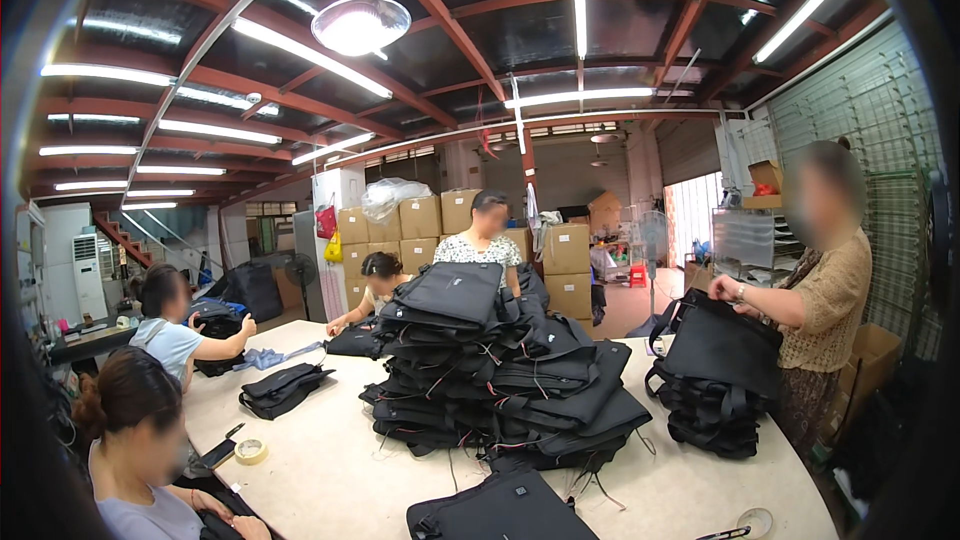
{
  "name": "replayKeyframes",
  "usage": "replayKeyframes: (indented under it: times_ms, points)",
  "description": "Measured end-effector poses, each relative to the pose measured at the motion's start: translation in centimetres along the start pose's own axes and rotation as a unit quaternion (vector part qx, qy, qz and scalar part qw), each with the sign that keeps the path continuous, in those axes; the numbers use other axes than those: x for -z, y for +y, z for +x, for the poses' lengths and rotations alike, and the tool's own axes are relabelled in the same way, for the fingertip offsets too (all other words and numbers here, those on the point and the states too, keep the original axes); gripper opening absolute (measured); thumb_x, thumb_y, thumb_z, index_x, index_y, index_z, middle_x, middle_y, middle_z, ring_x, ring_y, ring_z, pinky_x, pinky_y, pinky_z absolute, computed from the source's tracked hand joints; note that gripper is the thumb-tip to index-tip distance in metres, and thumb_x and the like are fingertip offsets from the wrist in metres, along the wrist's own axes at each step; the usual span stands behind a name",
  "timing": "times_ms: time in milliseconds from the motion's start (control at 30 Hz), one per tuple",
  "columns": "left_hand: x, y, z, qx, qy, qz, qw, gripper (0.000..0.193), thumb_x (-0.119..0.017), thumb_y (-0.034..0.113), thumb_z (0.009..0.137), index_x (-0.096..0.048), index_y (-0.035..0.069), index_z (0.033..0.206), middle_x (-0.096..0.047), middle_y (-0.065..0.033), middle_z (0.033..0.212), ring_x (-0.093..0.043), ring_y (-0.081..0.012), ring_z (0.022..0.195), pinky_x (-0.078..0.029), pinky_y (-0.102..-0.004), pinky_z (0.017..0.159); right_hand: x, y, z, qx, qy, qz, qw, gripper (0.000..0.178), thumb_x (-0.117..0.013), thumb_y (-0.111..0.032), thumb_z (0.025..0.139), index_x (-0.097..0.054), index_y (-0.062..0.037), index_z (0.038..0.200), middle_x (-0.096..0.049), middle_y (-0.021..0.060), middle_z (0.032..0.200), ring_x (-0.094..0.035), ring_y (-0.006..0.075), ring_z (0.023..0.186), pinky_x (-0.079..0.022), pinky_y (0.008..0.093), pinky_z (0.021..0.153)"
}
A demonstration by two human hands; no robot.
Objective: Assembling and inspecting black messenger-style bags at a workshop table.
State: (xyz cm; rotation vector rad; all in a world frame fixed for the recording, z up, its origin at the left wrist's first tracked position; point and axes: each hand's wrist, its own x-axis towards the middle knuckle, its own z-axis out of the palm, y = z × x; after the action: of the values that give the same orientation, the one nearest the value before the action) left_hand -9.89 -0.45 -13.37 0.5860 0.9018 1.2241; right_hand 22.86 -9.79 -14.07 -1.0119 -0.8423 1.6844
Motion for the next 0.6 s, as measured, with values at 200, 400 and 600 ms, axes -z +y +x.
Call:
replayKeyframes:
  times_ms: [200,400,600]
  points:
    - [0.6,-0.8,0.8,-0.020,-0.002,0.002,1.000,0.049,-0.075,0.010,0.084,-0.058,-0.001,0.128,-0.067,-0.0138,0.116,-0.065,-0.0289,0.103,-0.053,-0.0415,0.092,-0.1,0.2,0.1,0.026,0.010,-0.030,0.999,0.051,-0.067,-0.010,0.093,-0.048,0.0029,0.139,-0.062,0.0124,0.128,-0.060,0.0241,0.114,-0.050,0.0393,0.098]
    - [0.4,-0.4,0.1,-0.010,0.003,0.018,1.000,0.047,-0.075,0.011,0.084,-0.059,-0.001,0.126,-0.068,-0.0136,0.112,-0.066,-0.0283,0.098,-0.055,-0.0413,0.088,-0.5,-0.7,-0.4,0.019,0.007,-0.026,0.999,0.051,-0.067,-0.011,0.094,-0.048,0.0040,0.139,-0.062,0.0124,0.127,-0.060,0.0234,0.112,-0.052,0.0387,0.095]
    - [0.2,-0.1,0.0,-0.008,-0.008,0.049,0.999,0.045,-0.076,0.014,0.085,-0.060,-0.001,0.125,-0.068,-0.0128,0.112,-0.066,-0.0267,0.097,-0.055,-0.0422,0.086,-0.7,-5.4,-3.3,0.052,0.088,-0.280,0.955,0.052,-0.064,-0.021,0.098,-0.046,0.0036,0.140,-0.060,0.0145,0.127,-0.062,0.0237,0.106,-0.055,0.0348,0.088]
